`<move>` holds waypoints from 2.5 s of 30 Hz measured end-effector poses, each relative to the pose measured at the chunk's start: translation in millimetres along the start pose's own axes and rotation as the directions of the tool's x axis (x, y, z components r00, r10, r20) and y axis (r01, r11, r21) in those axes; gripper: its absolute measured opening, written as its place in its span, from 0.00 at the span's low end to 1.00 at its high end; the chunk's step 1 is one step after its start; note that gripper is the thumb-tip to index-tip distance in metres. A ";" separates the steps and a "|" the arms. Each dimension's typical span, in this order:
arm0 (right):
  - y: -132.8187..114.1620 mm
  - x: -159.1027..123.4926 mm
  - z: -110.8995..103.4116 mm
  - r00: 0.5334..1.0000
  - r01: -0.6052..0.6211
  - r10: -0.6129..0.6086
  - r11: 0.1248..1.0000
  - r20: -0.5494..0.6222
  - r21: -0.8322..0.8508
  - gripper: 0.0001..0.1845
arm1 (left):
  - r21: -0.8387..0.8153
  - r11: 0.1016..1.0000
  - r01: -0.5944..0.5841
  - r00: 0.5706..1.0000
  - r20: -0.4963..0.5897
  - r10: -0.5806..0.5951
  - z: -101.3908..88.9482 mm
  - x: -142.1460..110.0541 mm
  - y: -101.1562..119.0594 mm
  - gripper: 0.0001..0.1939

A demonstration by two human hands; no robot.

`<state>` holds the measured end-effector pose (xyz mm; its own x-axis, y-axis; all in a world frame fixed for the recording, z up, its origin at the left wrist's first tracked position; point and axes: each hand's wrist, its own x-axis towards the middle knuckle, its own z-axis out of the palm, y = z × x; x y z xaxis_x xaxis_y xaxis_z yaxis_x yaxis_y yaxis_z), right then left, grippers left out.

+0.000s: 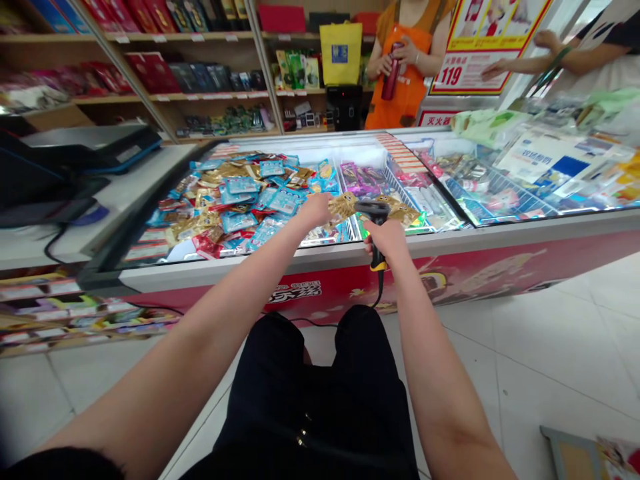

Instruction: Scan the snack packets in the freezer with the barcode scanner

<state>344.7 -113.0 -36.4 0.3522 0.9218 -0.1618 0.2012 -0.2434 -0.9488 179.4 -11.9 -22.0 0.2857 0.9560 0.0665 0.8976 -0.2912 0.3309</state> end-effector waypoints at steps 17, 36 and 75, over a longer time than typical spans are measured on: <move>-29.6 -39.8 45.0 0.964 0.207 -0.173 0.965 0.203 -0.160 0.09 | -0.609 0.775 0.169 0.974 -0.017 -0.227 -51.3 -19.3 -77.2 0.21; -52.2 -61.0 81.3 0.940 0.278 -0.205 0.923 0.271 -0.266 0.07 | -0.635 0.769 0.071 0.971 -0.134 -0.200 -58.9 -28.0 -119.8 0.25; -12.7 -20.4 32.2 0.980 0.177 -0.156 0.969 0.127 -0.172 0.08 | 0.161 0.987 -0.017 0.970 -0.238 0.056 -18.9 -41.9 -21.2 0.17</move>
<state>305.6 -119.0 -29.8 0.1977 0.9792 -0.0449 0.4146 -0.1251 -0.9014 142.1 -45.2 -14.0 0.2469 0.9191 0.3070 0.9350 -0.3092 0.1739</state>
